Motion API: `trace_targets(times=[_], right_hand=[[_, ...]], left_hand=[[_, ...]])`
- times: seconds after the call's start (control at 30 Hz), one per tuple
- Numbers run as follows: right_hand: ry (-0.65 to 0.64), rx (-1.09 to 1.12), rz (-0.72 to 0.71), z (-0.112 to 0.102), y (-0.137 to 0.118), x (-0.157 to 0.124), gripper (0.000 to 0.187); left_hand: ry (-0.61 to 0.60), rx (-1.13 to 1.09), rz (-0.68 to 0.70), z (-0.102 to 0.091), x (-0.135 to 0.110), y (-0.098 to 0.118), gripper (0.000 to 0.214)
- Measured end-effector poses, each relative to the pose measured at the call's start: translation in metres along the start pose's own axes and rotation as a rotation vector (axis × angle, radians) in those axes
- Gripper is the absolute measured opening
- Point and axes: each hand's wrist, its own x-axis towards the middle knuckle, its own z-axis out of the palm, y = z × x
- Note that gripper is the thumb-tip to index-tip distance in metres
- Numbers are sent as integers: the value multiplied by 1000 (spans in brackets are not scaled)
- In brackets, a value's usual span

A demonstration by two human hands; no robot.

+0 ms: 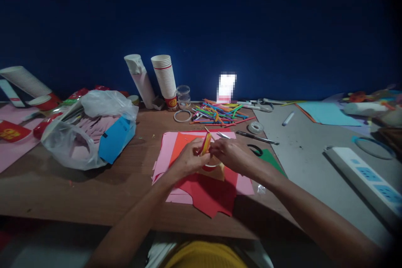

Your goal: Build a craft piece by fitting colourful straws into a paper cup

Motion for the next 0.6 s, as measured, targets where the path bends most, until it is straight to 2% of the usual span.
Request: trace_targets(times=[0.17,0.33,0.5,0.6], right_hand=[[20,185,40,-2,5,-6,26],[187,617,51,15,22,-18,25],[107,888,190,34,33,-27,26],[86,953,216,36,31,-30,36]], left_hand=[[42,2,-63,0,2,5,12],[91,32,-69,1,2,8,6],[81,17,-45,4,2,4,8],[49,5,-20,4,1,3,8]])
